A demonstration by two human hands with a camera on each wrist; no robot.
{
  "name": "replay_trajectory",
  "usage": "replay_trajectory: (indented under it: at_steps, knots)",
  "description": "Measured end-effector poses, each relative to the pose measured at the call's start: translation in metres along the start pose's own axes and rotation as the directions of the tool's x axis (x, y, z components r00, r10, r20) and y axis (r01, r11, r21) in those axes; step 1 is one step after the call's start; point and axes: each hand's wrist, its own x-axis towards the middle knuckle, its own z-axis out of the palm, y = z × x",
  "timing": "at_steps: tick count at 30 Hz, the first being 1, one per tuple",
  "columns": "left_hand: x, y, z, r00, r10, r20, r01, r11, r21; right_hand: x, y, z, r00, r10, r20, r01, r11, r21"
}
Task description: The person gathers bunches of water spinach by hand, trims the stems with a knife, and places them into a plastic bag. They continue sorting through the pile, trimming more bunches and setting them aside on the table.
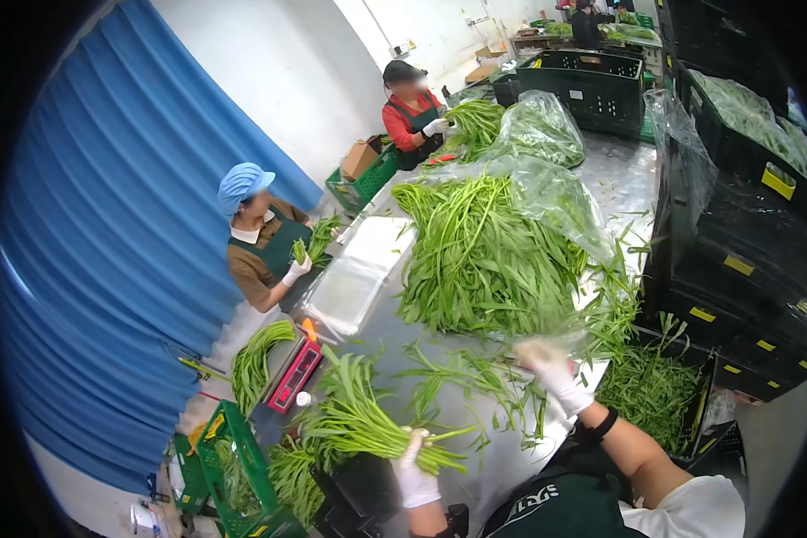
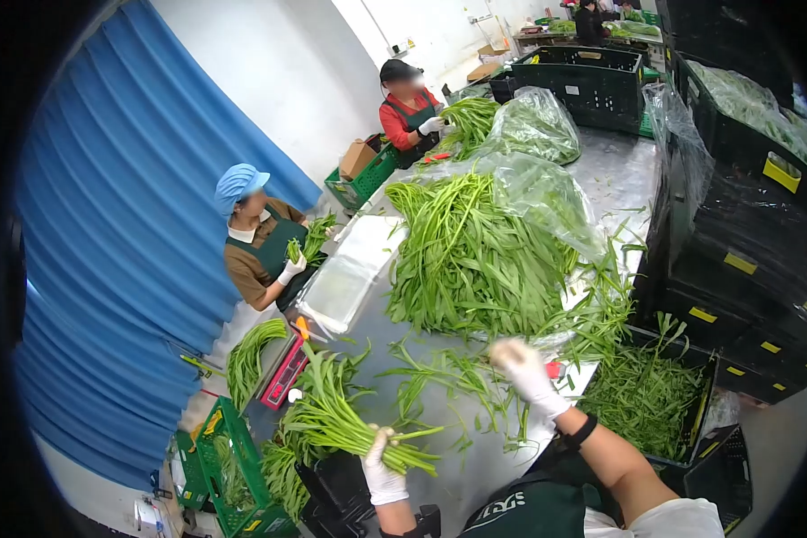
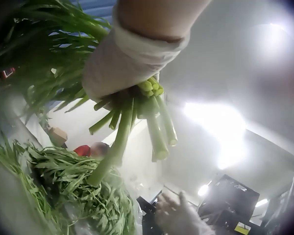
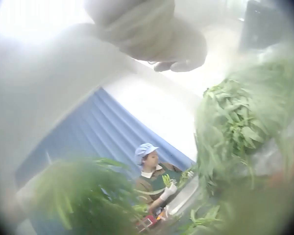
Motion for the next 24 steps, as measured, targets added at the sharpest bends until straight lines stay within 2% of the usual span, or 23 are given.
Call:
replay_trajectory:
  at_steps: [1,2,3,4,5,7,8,10,11,12,13,14,15,16,18,19,20,22,23,24]
  knots:
    - [0.001,-0.001,0.002,1.0,-0.003,0.003,0.003,1.0,-0.005,-0.006,0.02,0.007,0.987,-0.058,0.153,0.105,0.94,-0.325]
    - [0.001,-0.003,0.003,1.0,0.01,-0.004,-0.01,0.999,-0.031,-0.014,0.038,0.014,0.948,-0.057,0.313,0.242,0.769,-0.592]
    - [0.002,-0.003,0.004,1.0,0.025,-0.011,-0.025,0.998,-0.057,-0.021,0.042,0.022,0.908,0.061,0.414,0.293,0.612,-0.734]
    - [0.002,0.0,0.006,1.0,0.027,-0.011,-0.028,0.998,-0.061,-0.026,0.045,0.03,0.855,0.196,0.479,0.365,0.428,-0.827]
    - [-0.001,0.005,0.006,1.0,0.0,-0.007,0.0,0.998,-0.062,-0.032,0.069,0.036,0.854,0.194,0.483,0.37,0.427,-0.825]
    - [-0.004,0.014,0.004,1.0,-0.022,-0.009,0.021,0.998,-0.055,-0.035,0.124,0.046,0.893,0.096,0.44,0.388,0.329,-0.861]
    - [-0.004,0.017,0.002,1.0,-0.02,-0.016,0.019,0.998,-0.054,-0.033,0.125,0.046,0.89,0.092,0.446,0.395,0.331,-0.857]
    - [-0.004,0.017,-0.005,0.999,-0.021,-0.026,0.019,0.998,-0.051,-0.028,0.11,0.044,0.874,0.257,0.412,0.261,0.467,-0.845]
    - [-0.001,0.014,-0.008,0.999,-0.01,-0.042,0.008,0.999,-0.054,-0.021,0.094,0.04,0.819,0.454,0.352,0.106,0.483,-0.869]
    - [0.004,0.011,-0.009,0.998,0.004,-0.057,-0.007,0.998,-0.058,-0.018,0.098,0.038,0.821,0.448,0.354,0.111,0.483,-0.869]
    - [0.007,0.008,-0.009,0.999,0.01,-0.054,-0.013,0.998,-0.06,-0.015,0.104,0.034,0.781,0.452,0.431,-0.092,0.766,-0.637]
    - [0.009,0.003,-0.008,0.993,-0.003,-0.119,-0.002,0.999,-0.044,-0.012,0.11,0.033,0.75,0.422,0.51,-0.305,0.904,-0.3]
    - [0.012,0.0,-0.005,0.983,-0.014,-0.184,0.009,1.0,-0.028,-0.015,0.086,0.03,0.742,0.33,0.584,-0.291,0.943,-0.164]
    - [0.014,-0.003,-0.001,0.984,-0.007,-0.18,0.002,1.0,-0.028,-0.018,0.066,0.03,0.744,0.323,0.585,-0.284,0.945,-0.16]
    - [0.014,-0.009,0.004,0.98,-0.071,-0.186,0.068,0.997,-0.023,-0.027,0.03,0.031,0.794,0.062,0.605,-0.166,0.979,0.117]
    - [0.014,-0.01,0.01,0.98,-0.097,-0.174,0.088,0.994,-0.059,-0.03,0.008,0.028,0.695,0.208,0.688,-0.421,0.894,0.155]
    - [0.014,-0.01,0.018,0.98,-0.095,-0.172,0.086,0.995,-0.056,-0.031,-0.003,0.024,0.696,0.205,0.688,-0.42,0.894,0.159]
    - [0.013,-0.008,0.031,0.985,-0.13,-0.116,0.122,0.99,-0.076,-0.033,-0.014,0.02,0.577,0.231,0.783,-0.543,0.825,0.157]
    - [0.016,-0.015,0.027,0.988,-0.135,-0.071,0.128,0.987,-0.095,-0.035,-0.011,0.02,0.561,0.197,0.804,-0.496,0.858,0.136]
    - [0.015,-0.014,0.033,0.993,-0.114,-0.027,0.114,0.993,-0.016,-0.037,-0.005,0.021,0.541,0.164,0.825,-0.445,0.888,0.115]
